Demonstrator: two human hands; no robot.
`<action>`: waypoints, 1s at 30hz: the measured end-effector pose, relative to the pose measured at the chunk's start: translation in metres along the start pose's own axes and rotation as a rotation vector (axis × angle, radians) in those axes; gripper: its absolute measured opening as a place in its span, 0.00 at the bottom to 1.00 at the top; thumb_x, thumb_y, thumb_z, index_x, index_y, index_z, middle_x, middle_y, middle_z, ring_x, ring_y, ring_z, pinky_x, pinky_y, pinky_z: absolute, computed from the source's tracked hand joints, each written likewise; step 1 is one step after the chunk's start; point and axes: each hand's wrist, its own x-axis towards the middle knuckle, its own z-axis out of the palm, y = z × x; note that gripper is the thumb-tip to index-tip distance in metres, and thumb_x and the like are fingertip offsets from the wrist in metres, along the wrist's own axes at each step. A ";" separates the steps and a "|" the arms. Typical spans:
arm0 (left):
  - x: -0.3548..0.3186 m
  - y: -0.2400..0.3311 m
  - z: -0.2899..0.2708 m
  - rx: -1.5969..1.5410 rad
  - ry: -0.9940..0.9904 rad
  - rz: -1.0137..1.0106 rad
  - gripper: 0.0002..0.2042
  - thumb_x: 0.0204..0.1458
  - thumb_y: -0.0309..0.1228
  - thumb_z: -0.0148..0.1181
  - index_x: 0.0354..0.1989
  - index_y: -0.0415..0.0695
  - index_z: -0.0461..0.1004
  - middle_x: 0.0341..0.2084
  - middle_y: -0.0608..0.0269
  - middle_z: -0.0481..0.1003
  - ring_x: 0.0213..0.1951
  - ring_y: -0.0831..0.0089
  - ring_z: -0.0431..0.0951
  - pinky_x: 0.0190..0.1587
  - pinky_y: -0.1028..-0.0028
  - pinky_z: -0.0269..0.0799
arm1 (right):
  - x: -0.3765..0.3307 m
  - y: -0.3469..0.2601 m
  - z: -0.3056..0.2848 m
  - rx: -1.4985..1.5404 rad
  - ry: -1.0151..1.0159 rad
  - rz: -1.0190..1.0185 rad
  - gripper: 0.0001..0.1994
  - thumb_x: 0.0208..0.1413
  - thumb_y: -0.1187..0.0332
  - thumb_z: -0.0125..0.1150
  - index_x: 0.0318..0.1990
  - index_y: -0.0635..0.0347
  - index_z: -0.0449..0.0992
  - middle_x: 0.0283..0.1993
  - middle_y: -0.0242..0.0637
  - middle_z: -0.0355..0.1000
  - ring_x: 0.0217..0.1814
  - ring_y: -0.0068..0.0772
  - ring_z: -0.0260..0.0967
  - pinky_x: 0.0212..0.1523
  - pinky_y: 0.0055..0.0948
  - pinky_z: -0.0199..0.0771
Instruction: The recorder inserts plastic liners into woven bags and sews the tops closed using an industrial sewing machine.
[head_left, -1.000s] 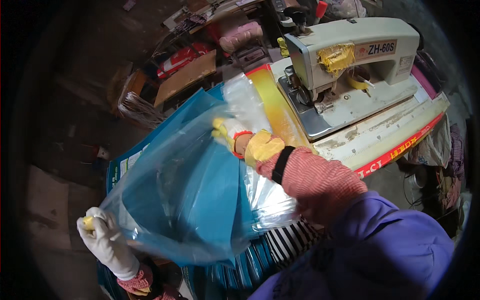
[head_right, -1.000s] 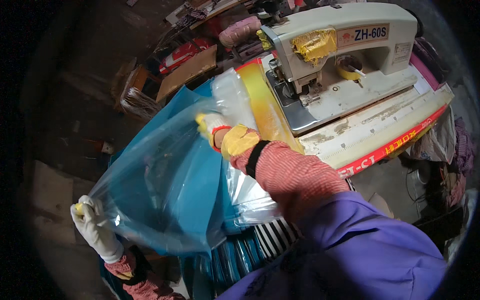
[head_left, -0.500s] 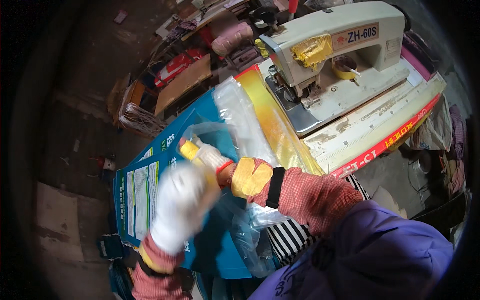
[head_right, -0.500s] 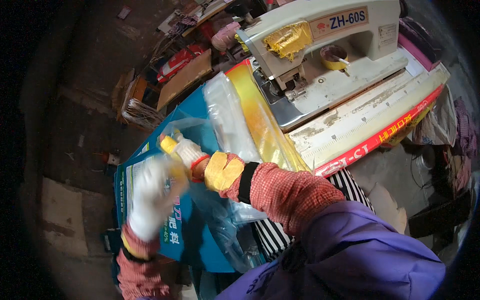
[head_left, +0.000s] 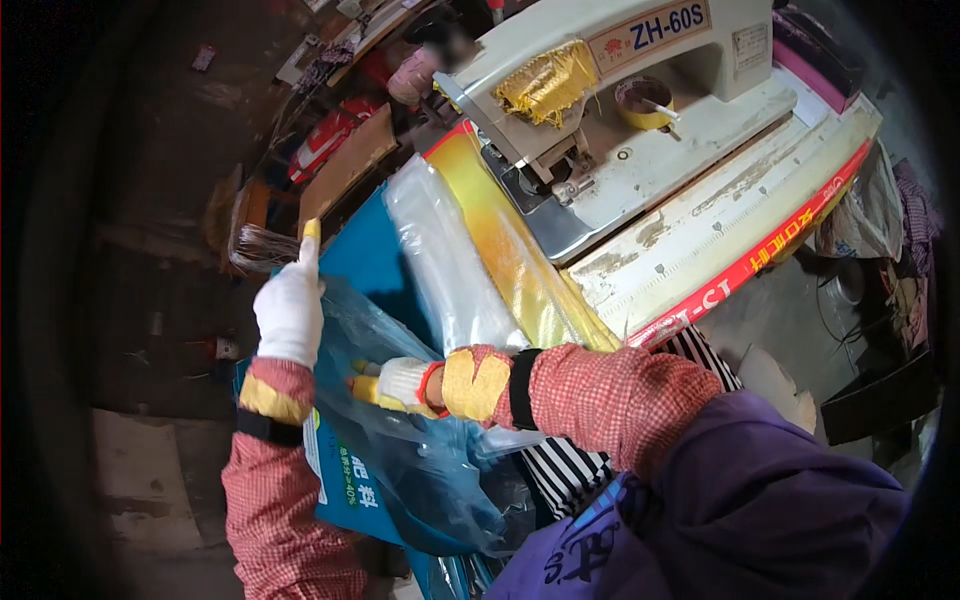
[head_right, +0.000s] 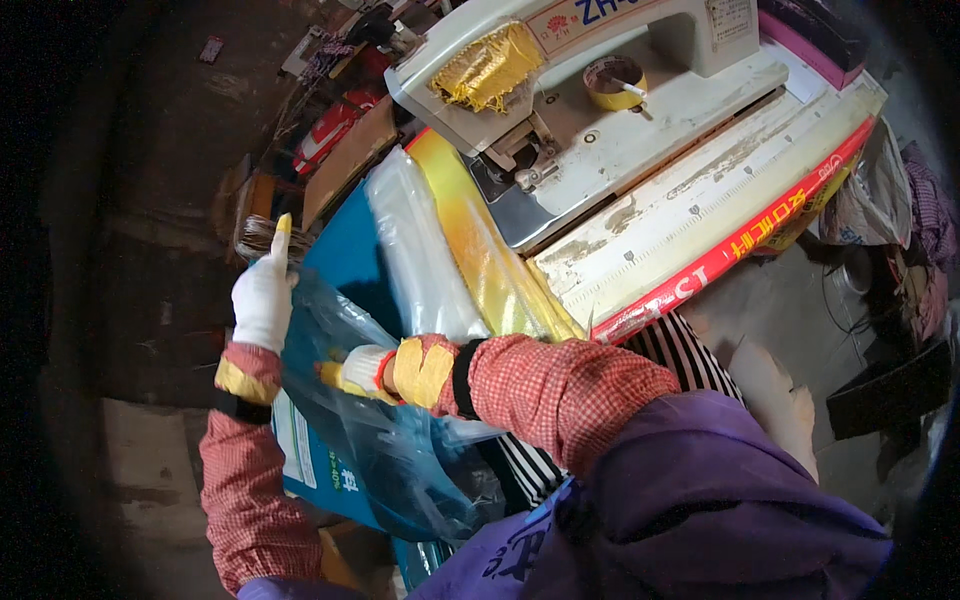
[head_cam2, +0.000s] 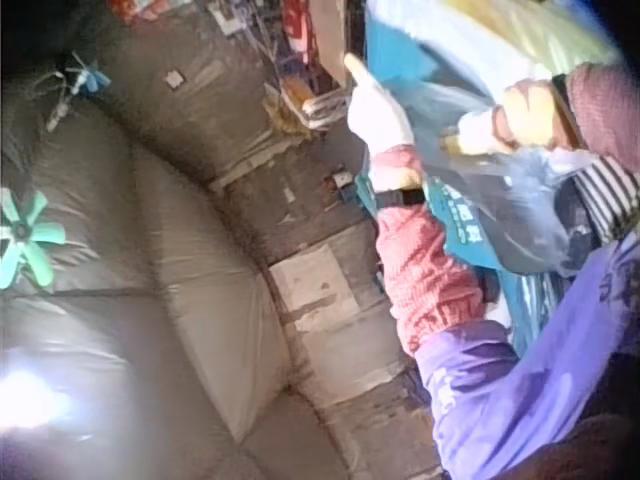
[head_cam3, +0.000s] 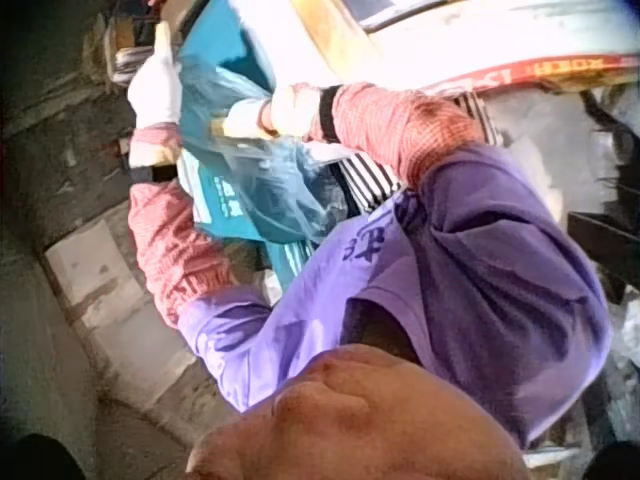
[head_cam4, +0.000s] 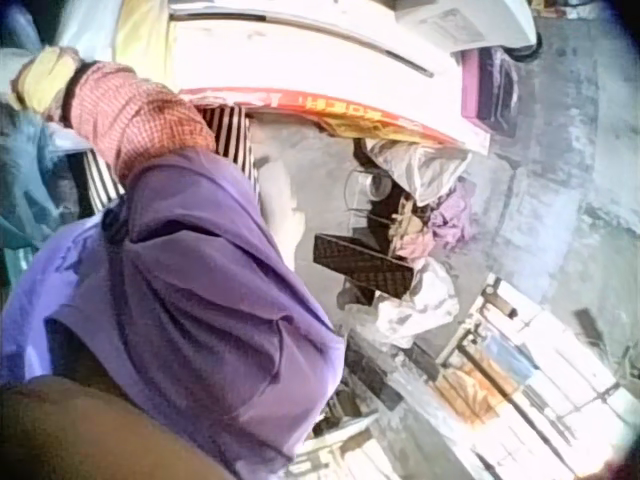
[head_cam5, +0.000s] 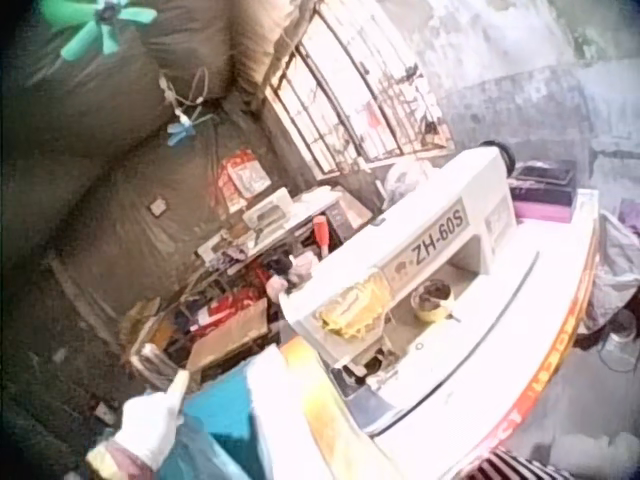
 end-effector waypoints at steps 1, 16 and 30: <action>0.007 -0.003 -0.005 0.101 -0.050 -0.032 0.17 0.48 0.26 0.50 0.48 0.50 0.70 0.26 0.55 0.75 0.30 0.59 0.77 0.31 0.67 0.72 | 0.002 -0.004 0.002 0.046 0.050 0.063 0.27 0.56 0.43 0.36 0.58 0.45 0.62 0.38 0.51 0.73 0.37 0.48 0.73 0.37 0.42 0.71; 0.139 0.050 -0.110 0.334 0.206 -0.010 0.10 0.52 0.28 0.45 0.39 0.49 0.72 0.37 0.51 0.74 0.39 0.54 0.77 0.37 0.60 0.74 | -0.183 0.119 0.013 0.024 0.131 0.074 0.09 0.43 0.59 0.61 0.21 0.52 0.73 0.24 0.34 0.70 0.26 0.27 0.69 0.28 0.32 0.69; 0.132 0.081 -0.115 0.391 0.215 0.083 0.10 0.53 0.28 0.43 0.39 0.48 0.71 0.31 0.57 0.77 0.36 0.59 0.78 0.36 0.63 0.73 | -0.230 0.053 -0.135 -0.047 0.772 0.086 0.24 0.46 0.59 0.62 0.50 0.59 0.66 0.38 0.43 0.73 0.38 0.43 0.71 0.36 0.37 0.70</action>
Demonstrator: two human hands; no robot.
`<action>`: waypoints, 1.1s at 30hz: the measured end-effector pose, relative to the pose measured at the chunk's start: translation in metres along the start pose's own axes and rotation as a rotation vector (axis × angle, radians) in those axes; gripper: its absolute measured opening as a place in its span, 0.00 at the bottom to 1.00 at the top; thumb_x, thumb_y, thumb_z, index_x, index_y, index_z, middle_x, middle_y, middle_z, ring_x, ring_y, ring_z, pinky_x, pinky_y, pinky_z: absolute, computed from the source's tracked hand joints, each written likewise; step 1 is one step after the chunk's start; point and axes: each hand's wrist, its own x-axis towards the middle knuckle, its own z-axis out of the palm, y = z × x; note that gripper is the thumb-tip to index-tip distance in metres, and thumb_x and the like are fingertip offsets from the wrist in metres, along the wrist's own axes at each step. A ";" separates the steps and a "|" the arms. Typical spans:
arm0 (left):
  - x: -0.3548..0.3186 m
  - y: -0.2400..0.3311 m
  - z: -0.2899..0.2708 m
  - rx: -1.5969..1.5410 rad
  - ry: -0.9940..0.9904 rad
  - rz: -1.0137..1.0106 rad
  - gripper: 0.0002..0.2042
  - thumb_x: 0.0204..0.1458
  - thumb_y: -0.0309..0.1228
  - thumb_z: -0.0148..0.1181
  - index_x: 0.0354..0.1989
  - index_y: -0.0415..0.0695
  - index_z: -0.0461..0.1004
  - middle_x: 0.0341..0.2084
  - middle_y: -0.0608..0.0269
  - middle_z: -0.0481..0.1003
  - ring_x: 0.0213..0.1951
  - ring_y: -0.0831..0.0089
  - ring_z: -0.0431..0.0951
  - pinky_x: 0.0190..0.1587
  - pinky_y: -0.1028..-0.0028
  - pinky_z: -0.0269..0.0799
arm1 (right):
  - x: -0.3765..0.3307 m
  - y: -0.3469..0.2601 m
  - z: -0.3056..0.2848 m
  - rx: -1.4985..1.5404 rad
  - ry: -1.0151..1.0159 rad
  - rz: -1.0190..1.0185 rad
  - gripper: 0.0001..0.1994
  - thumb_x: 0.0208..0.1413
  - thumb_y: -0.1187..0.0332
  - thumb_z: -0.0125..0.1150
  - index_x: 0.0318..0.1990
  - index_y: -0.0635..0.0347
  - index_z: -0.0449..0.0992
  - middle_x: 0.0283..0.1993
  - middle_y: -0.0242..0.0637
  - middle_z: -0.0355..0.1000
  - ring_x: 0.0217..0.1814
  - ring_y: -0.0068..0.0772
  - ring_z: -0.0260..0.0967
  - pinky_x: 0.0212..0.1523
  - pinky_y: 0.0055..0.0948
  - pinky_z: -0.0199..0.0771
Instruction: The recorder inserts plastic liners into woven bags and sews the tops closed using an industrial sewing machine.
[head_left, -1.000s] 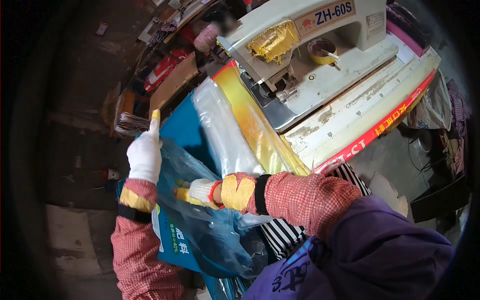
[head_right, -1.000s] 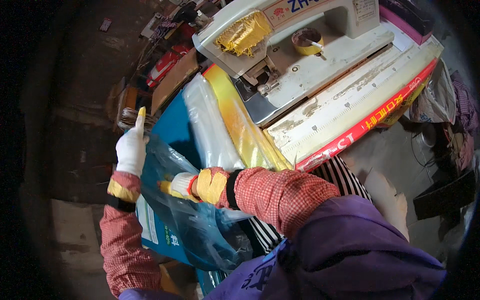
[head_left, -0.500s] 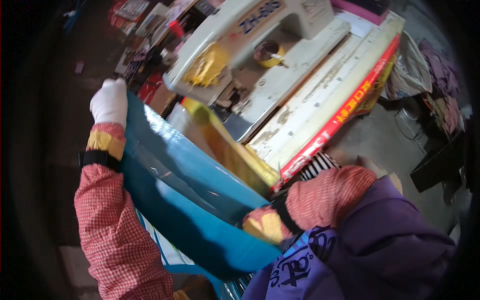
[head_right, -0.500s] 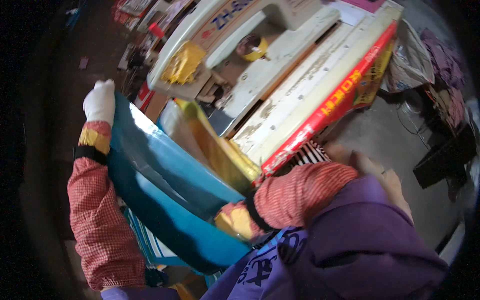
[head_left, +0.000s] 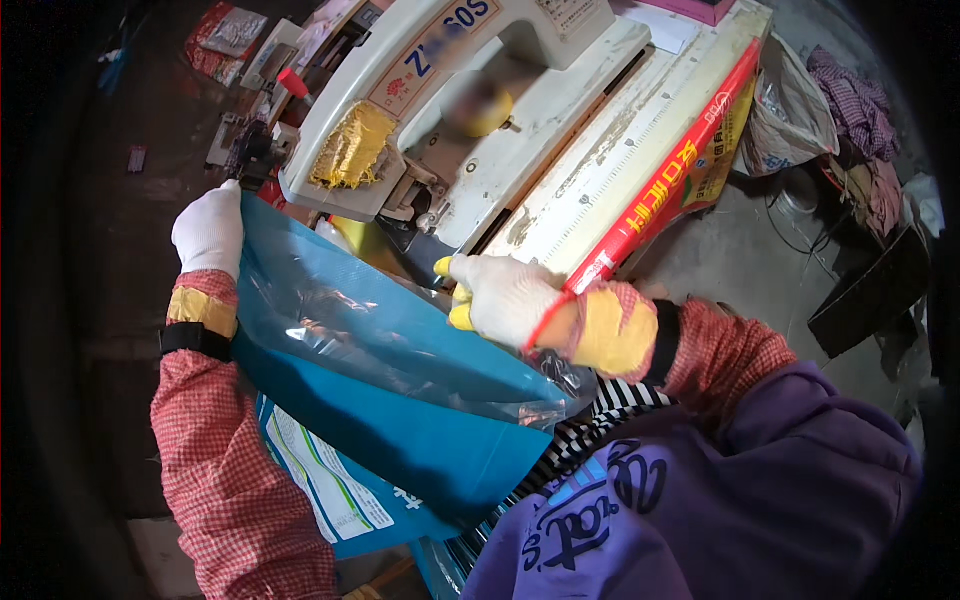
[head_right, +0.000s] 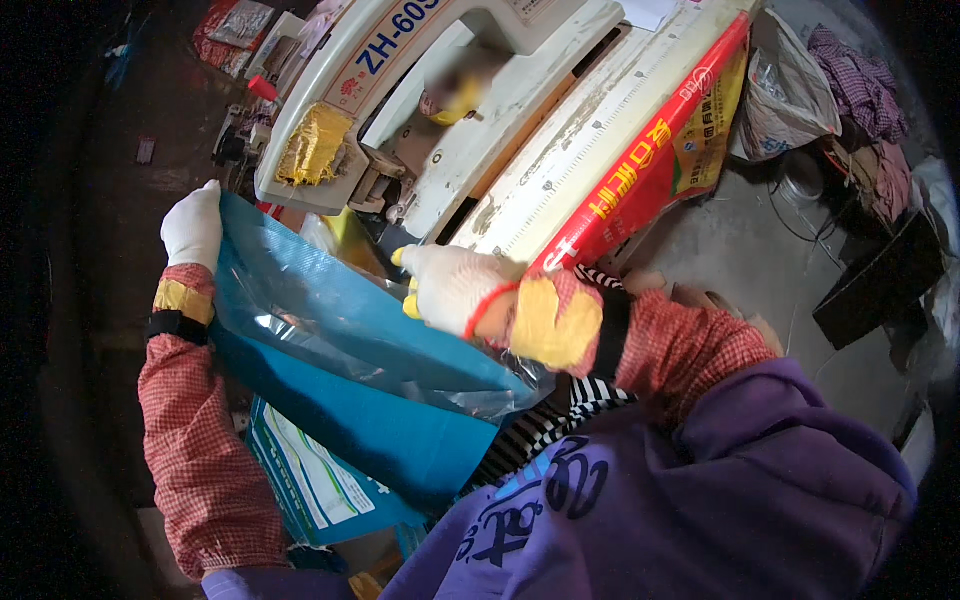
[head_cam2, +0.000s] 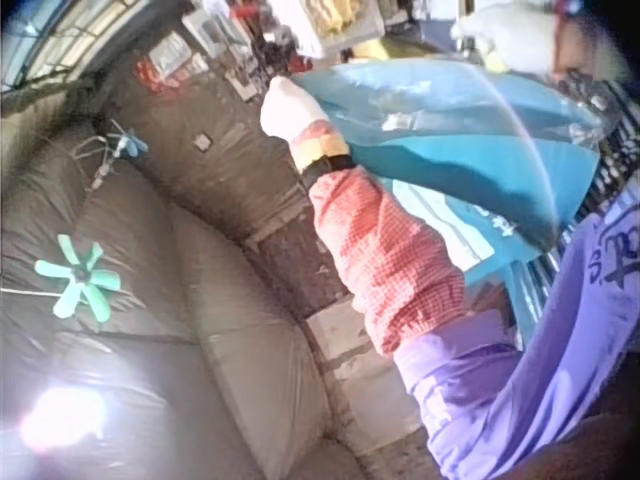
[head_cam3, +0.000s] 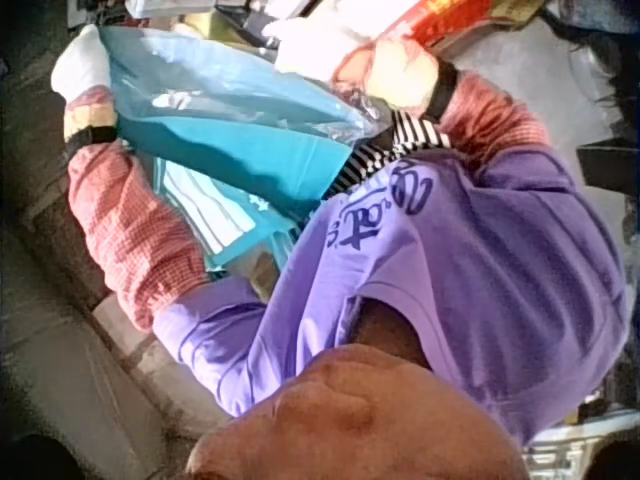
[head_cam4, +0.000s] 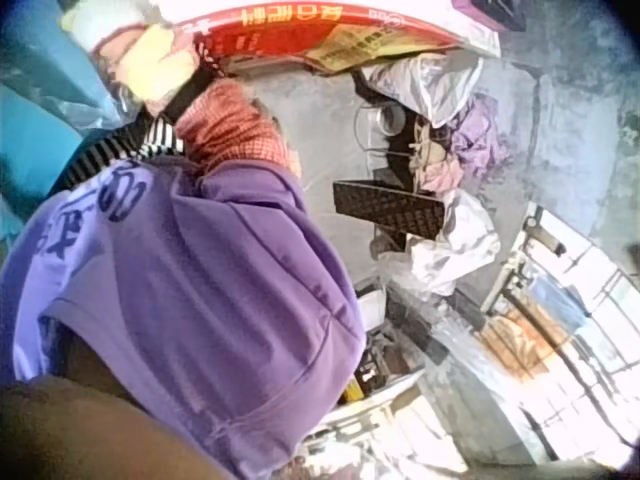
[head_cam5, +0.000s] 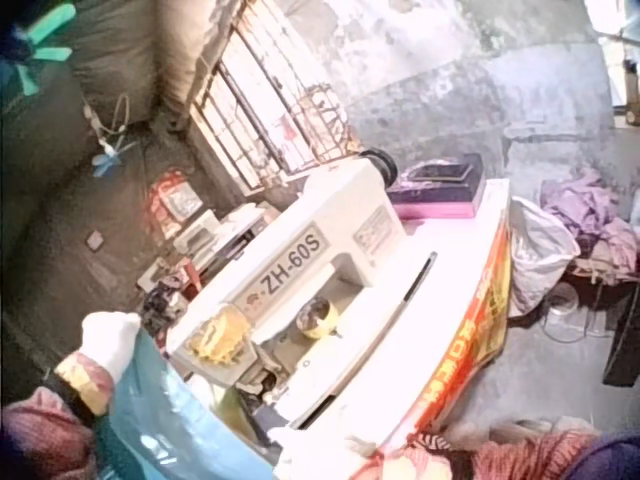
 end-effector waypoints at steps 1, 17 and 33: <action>0.001 0.003 0.000 0.004 -0.007 0.006 0.09 0.53 0.28 0.43 0.39 0.48 0.71 0.31 0.57 0.77 0.36 0.59 0.78 0.36 0.63 0.73 | -0.007 -0.006 -0.001 0.218 -0.070 0.044 0.26 0.46 0.66 0.62 0.54 0.58 0.64 0.36 0.40 0.73 0.35 0.37 0.72 0.34 0.33 0.71; 0.051 -0.079 0.053 -0.476 -0.363 -0.144 0.10 0.49 0.23 0.47 0.38 0.38 0.74 0.35 0.44 0.74 0.40 0.50 0.74 0.42 0.61 0.70 | 0.012 -0.027 0.055 -0.162 -0.088 -0.378 0.16 0.50 0.59 0.52 0.42 0.58 0.72 0.36 0.46 0.72 0.40 0.48 0.70 0.41 0.39 0.69; -0.032 0.165 0.171 -0.895 0.586 0.170 0.16 0.42 0.28 0.53 0.43 0.50 0.69 0.33 0.60 0.72 0.34 0.60 0.73 0.34 0.67 0.71 | -0.106 0.076 -0.026 0.180 -0.024 0.280 0.09 0.53 0.69 0.56 0.42 0.53 0.76 0.30 0.33 0.73 0.32 0.25 0.70 0.35 0.24 0.68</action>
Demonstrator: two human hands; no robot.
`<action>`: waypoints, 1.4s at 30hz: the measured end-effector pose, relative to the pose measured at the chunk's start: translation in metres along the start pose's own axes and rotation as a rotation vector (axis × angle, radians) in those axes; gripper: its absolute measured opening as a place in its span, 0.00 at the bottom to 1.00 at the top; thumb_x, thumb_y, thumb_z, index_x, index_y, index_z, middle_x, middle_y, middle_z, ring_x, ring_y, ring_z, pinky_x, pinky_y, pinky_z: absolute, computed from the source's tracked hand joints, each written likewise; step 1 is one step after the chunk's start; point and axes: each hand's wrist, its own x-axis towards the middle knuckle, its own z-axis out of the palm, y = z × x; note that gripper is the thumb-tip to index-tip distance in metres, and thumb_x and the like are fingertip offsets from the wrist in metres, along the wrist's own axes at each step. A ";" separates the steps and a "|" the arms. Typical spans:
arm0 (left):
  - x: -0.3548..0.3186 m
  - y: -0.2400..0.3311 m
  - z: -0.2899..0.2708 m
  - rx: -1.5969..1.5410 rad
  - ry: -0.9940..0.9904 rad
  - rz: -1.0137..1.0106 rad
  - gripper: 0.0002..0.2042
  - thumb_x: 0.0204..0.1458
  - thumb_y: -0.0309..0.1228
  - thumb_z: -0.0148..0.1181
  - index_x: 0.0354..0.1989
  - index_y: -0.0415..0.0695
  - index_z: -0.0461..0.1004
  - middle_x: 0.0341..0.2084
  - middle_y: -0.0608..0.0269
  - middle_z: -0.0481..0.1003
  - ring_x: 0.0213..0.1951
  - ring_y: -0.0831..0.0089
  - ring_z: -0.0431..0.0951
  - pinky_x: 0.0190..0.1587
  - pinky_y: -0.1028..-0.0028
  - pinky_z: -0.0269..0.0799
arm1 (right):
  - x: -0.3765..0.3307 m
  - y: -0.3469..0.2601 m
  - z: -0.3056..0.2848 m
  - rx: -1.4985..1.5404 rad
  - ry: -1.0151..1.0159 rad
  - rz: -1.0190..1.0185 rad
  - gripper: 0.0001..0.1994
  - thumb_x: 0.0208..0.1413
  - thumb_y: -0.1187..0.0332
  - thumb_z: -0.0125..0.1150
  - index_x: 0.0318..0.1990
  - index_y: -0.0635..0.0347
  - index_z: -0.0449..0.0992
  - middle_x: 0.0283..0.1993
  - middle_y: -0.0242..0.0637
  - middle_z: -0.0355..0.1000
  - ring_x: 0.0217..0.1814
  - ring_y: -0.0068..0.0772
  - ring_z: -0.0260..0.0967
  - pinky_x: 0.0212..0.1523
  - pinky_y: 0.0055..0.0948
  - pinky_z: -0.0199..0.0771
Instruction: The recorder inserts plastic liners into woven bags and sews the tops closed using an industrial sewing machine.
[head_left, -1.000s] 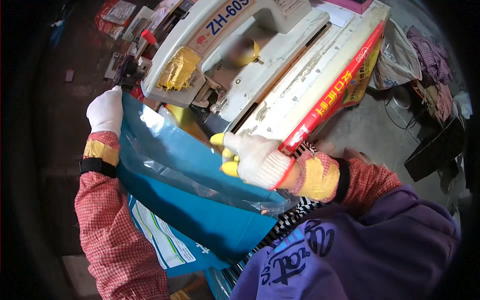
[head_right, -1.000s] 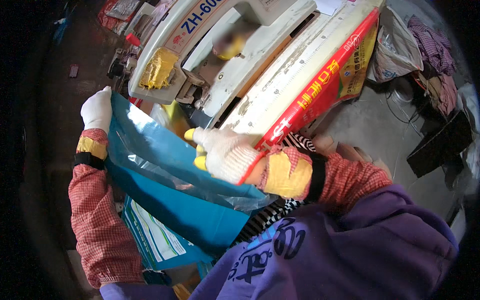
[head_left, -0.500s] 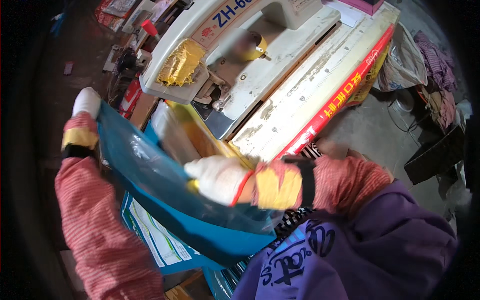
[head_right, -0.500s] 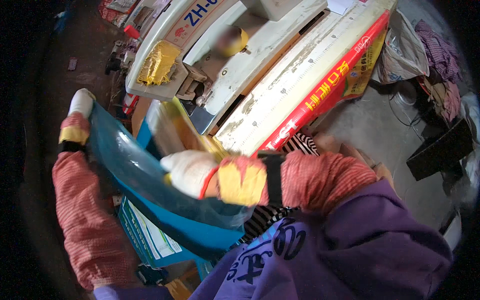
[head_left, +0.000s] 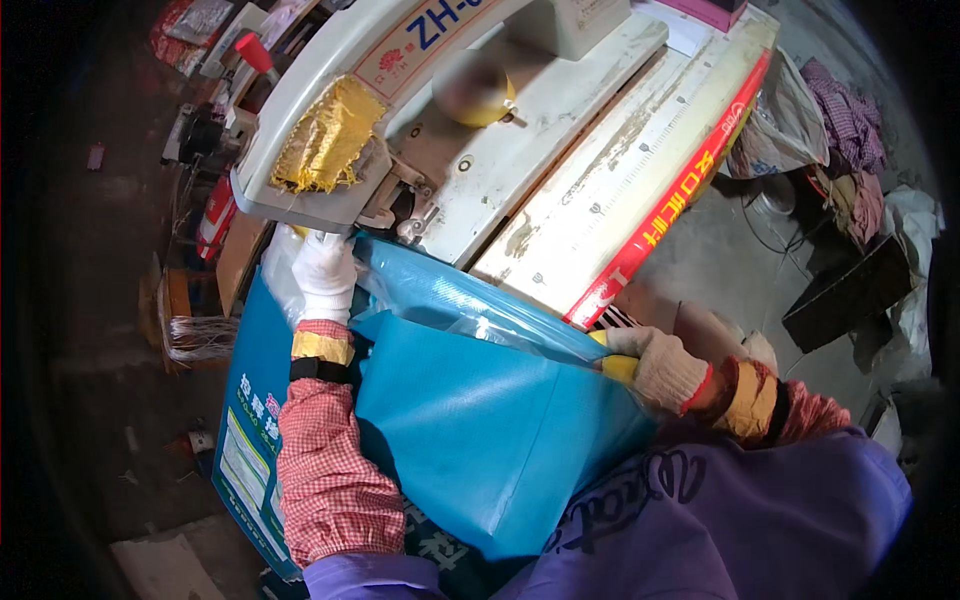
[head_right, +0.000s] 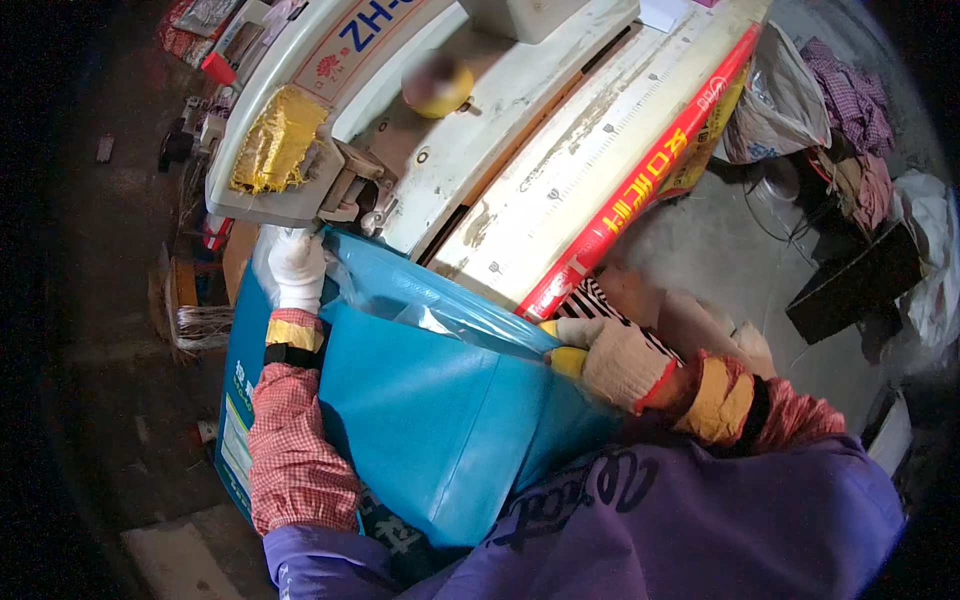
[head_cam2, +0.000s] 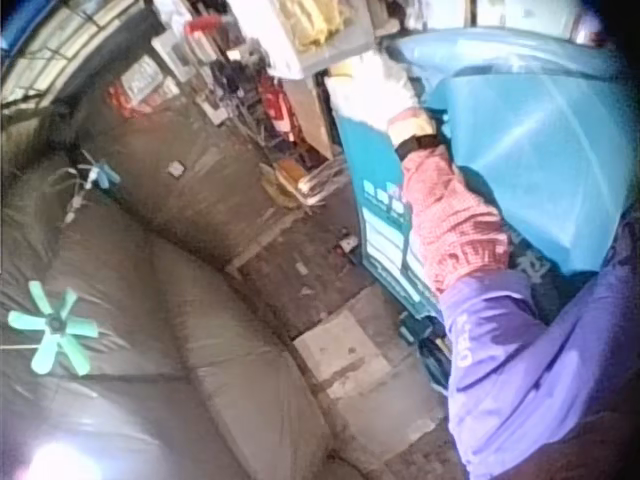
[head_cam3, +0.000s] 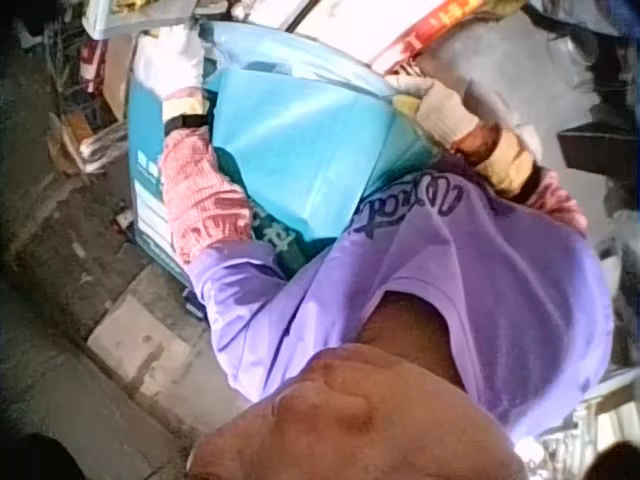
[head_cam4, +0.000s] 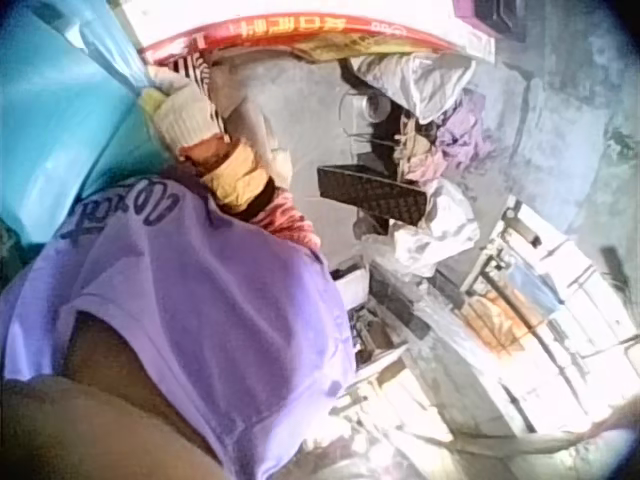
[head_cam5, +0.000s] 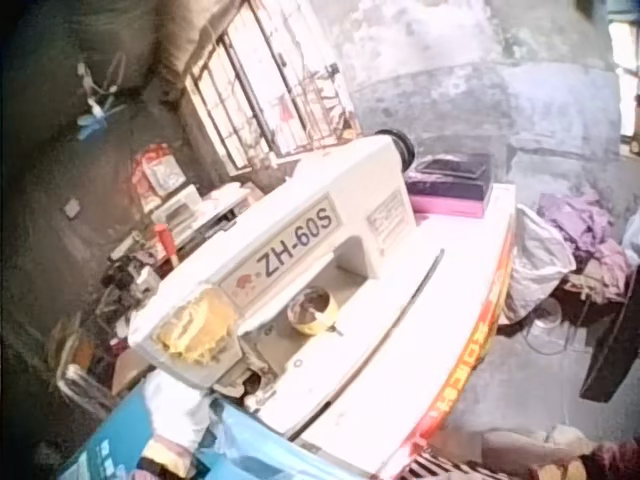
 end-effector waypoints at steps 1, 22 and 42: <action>0.001 -0.002 0.007 -0.004 0.003 -0.005 0.16 0.42 0.28 0.53 0.43 0.50 0.69 0.33 0.60 0.72 0.34 0.60 0.73 0.34 0.67 0.71 | -0.003 -0.015 0.002 -0.106 0.139 0.054 0.10 0.53 0.69 0.56 0.43 0.52 0.76 0.31 0.35 0.73 0.33 0.25 0.70 0.36 0.25 0.69; 0.026 -0.098 0.021 -0.126 -0.277 -0.272 0.13 0.48 0.35 0.52 0.39 0.43 0.74 0.35 0.48 0.75 0.39 0.50 0.74 0.41 0.61 0.70 | 0.080 -0.086 0.045 -0.919 -0.111 -0.146 0.16 0.60 0.57 0.40 0.46 0.51 0.71 0.22 0.36 0.71 0.23 0.35 0.71 0.23 0.35 0.71; 0.114 0.186 -0.181 -0.376 -1.416 0.426 0.22 0.47 0.45 0.55 0.45 0.42 0.69 0.16 0.50 0.67 0.24 0.59 0.72 0.33 0.60 0.67 | 0.188 -0.124 0.001 -0.592 -0.198 -0.531 0.10 0.43 0.68 0.56 0.35 0.56 0.76 0.31 0.41 0.74 0.32 0.38 0.73 0.34 0.32 0.72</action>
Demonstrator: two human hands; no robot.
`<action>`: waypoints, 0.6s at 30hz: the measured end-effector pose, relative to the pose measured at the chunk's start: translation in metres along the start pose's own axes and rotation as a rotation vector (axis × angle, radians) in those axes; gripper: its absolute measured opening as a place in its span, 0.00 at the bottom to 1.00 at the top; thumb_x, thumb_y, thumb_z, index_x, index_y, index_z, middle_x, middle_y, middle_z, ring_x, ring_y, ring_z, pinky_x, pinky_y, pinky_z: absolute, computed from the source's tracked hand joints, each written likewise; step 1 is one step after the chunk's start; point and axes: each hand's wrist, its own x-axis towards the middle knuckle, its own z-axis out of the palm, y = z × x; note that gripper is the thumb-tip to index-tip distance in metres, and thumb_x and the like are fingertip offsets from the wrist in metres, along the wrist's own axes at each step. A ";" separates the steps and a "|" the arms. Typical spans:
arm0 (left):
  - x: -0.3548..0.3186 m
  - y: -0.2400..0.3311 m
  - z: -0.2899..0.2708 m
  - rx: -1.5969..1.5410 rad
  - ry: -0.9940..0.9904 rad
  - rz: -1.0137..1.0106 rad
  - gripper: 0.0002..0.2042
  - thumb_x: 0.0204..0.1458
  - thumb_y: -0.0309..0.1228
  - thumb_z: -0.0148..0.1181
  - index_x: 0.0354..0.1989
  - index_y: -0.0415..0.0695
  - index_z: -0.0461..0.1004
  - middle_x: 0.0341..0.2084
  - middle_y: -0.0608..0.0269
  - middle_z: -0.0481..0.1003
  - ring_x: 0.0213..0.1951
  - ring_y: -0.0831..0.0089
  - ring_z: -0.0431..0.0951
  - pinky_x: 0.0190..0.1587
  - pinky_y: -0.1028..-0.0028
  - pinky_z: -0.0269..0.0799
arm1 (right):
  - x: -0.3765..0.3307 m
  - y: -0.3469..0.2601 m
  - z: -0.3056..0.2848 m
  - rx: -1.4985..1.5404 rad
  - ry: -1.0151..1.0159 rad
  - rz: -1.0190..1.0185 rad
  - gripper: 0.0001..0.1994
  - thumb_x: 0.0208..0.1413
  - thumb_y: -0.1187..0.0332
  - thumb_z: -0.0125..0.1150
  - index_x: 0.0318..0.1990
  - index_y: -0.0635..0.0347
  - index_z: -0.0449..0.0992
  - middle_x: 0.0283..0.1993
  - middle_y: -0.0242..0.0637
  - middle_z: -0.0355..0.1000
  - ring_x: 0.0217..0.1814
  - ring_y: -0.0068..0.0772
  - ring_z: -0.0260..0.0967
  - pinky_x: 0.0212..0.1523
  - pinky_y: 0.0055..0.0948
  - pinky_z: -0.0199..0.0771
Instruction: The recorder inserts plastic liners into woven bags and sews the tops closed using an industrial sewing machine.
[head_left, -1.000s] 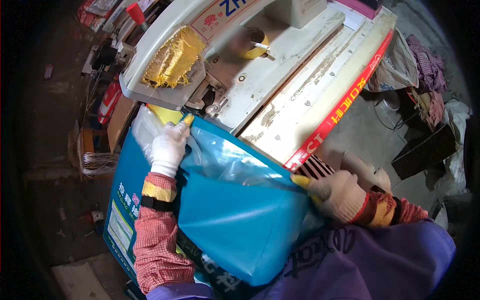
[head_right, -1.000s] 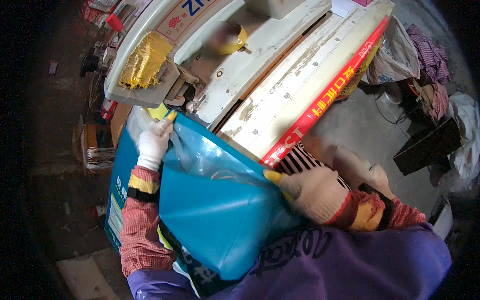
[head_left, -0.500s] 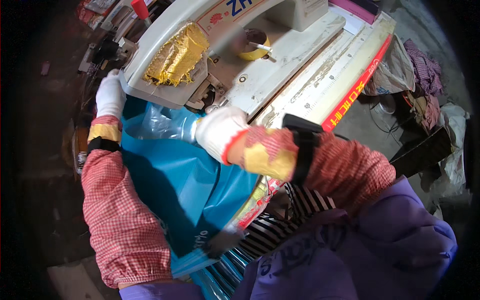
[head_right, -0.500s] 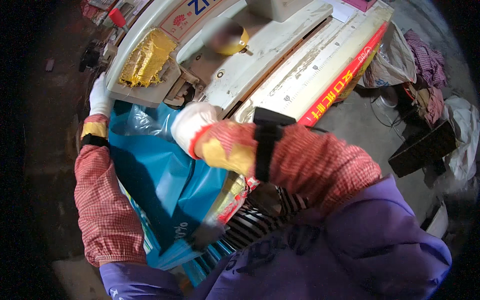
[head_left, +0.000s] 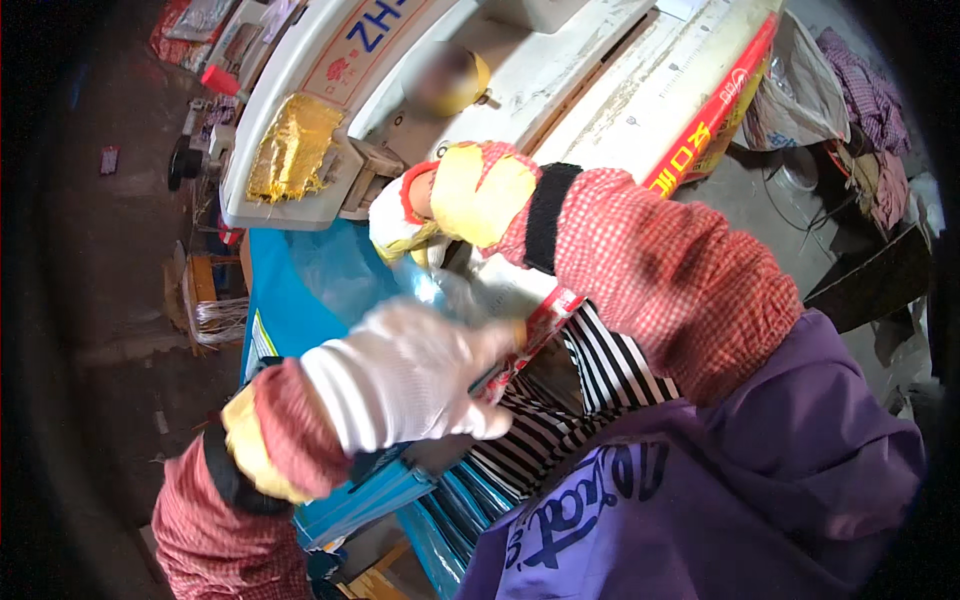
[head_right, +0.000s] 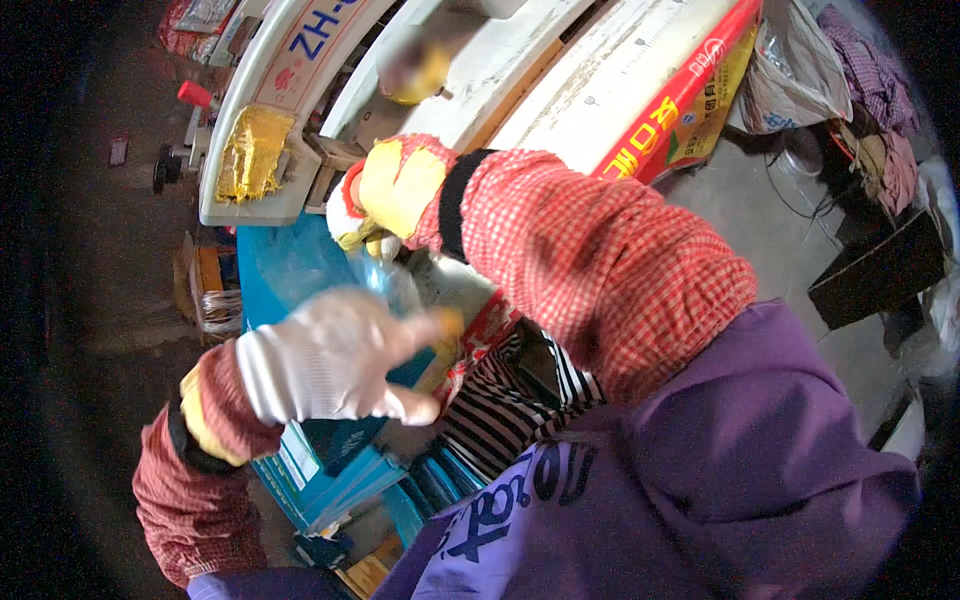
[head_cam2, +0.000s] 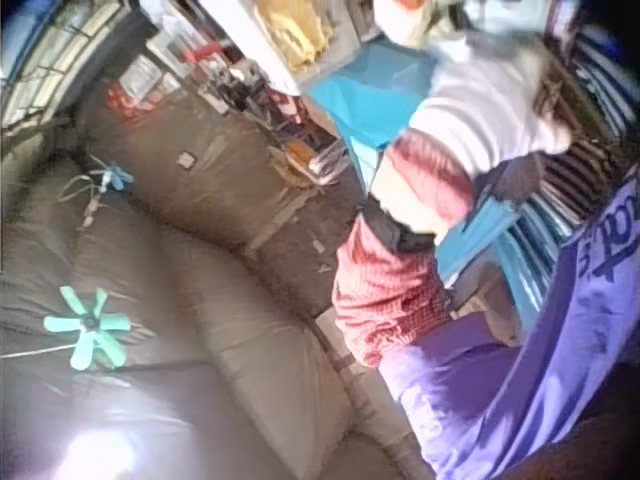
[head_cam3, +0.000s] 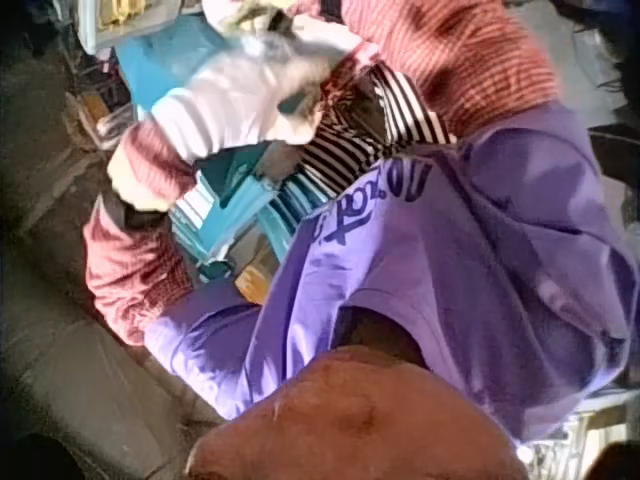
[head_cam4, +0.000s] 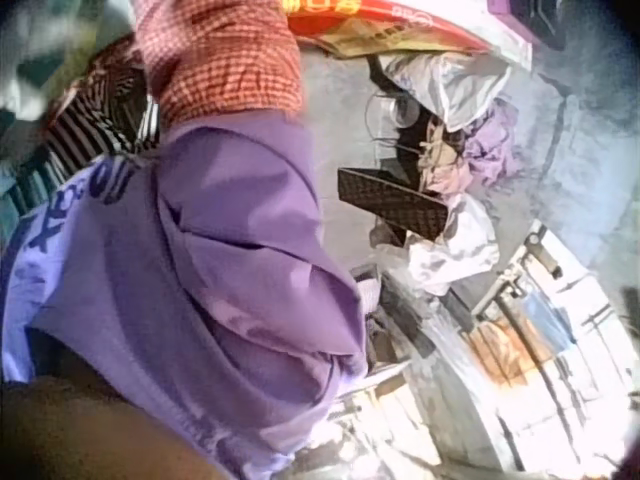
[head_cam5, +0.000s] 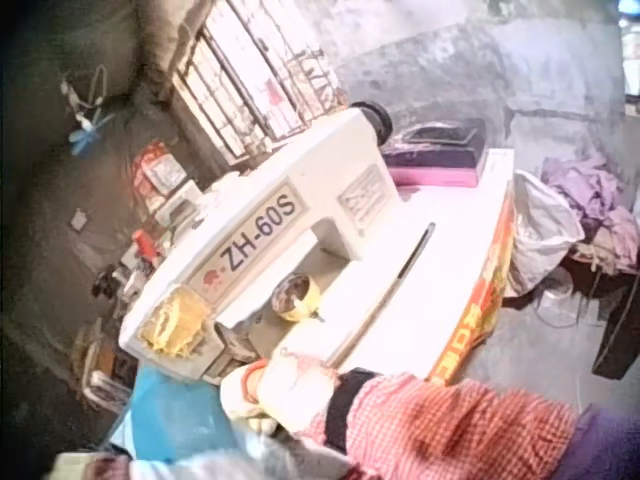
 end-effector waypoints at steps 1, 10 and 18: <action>0.000 -0.007 0.004 -0.243 -0.275 0.048 0.23 0.51 0.47 0.51 0.47 0.41 0.67 0.21 0.45 0.71 0.27 0.57 0.74 0.34 0.60 0.69 | -0.018 -0.004 -0.003 -0.044 0.157 -0.062 0.09 0.42 0.69 0.55 0.33 0.56 0.76 0.29 0.42 0.74 0.31 0.39 0.73 0.33 0.32 0.72; -0.077 0.036 -0.013 0.133 -0.681 -0.450 0.29 0.45 0.61 0.50 0.21 0.42 0.77 0.18 0.52 0.74 0.27 0.54 0.76 0.32 0.65 0.72 | -0.047 0.004 0.008 -0.336 0.564 -0.331 0.05 0.40 0.69 0.55 0.26 0.58 0.74 0.18 0.43 0.70 0.22 0.41 0.71 0.24 0.36 0.72; -0.004 0.094 0.028 0.200 -0.369 0.163 0.05 0.38 0.29 0.56 0.15 0.46 0.76 0.15 0.61 0.74 0.21 0.62 0.76 0.19 0.66 0.67 | -0.019 -0.025 0.107 -0.586 0.301 -0.103 0.08 0.46 0.64 0.52 0.27 0.56 0.75 0.27 0.39 0.72 0.28 0.32 0.71 0.31 0.28 0.71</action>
